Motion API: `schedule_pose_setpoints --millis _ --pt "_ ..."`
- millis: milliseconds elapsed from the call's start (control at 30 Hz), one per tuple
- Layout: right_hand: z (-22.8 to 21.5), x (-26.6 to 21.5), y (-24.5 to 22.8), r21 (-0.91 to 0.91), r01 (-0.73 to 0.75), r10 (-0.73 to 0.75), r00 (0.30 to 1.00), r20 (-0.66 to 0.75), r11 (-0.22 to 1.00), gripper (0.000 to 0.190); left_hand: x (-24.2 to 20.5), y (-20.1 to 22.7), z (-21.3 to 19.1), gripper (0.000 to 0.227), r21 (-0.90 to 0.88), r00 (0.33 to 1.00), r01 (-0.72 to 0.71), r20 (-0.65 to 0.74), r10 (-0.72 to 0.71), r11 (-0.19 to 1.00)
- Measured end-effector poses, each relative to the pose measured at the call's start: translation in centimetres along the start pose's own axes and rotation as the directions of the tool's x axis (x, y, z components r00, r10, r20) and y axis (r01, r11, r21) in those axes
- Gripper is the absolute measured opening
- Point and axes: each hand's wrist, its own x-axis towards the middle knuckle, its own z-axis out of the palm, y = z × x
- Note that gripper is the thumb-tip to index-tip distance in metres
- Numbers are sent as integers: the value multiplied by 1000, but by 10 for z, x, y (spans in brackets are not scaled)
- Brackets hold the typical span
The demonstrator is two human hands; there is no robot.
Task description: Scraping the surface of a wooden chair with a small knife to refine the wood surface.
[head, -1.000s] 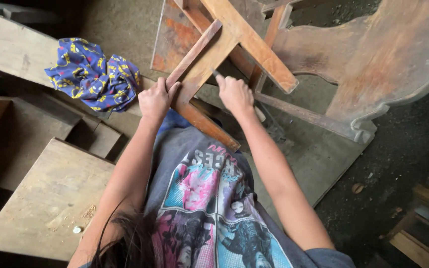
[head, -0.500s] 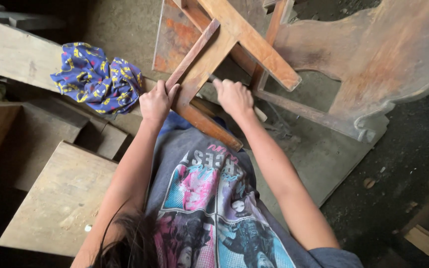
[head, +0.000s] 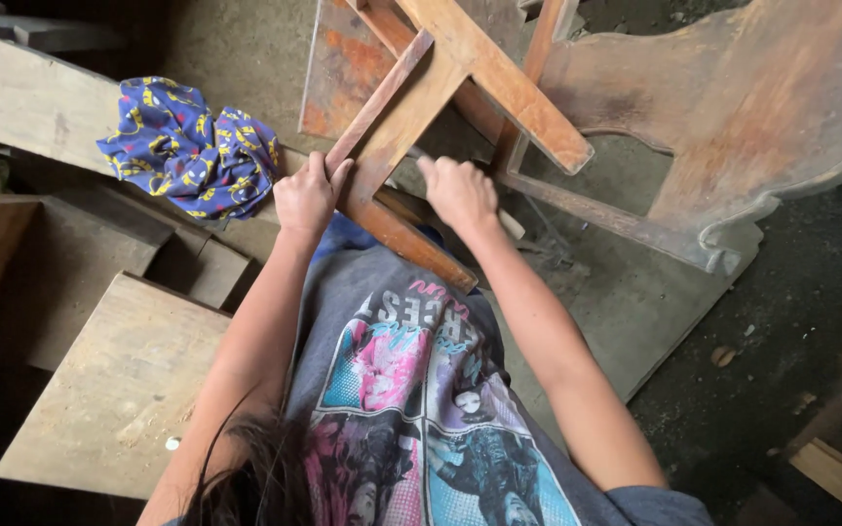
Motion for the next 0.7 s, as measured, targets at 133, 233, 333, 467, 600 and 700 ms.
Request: schedule_pose_setpoints --millis 133,233,333,467,600,700 --pt "4 1 2 31 -28 28 999 -16 999 54 4 2 -7 41 -17 999 -2 -35 2 1000" --pt "2 2 0 -4 26 -26 999 43 1000 52 9 3 -5 42 10 999 -6 -39 6 1000" --pt "8 6 6 17 -80 80 997 -4 997 54 1 1 -10 42 19 1000 -2 -18 3 1000" --pt "-4 -4 -7 -22 -16 17 1000 14 1000 54 6 2 -11 41 -8 1000 -12 -29 12 1000" --pt "3 8 3 32 -57 58 998 -10 998 52 6 3 -10 40 -15 1000 -12 -22 12 1000" --pt "-1 -2 -10 3 -15 15 997 74 1000 53 5 2 -13 41 -10 1000 -22 -21 21 1000"
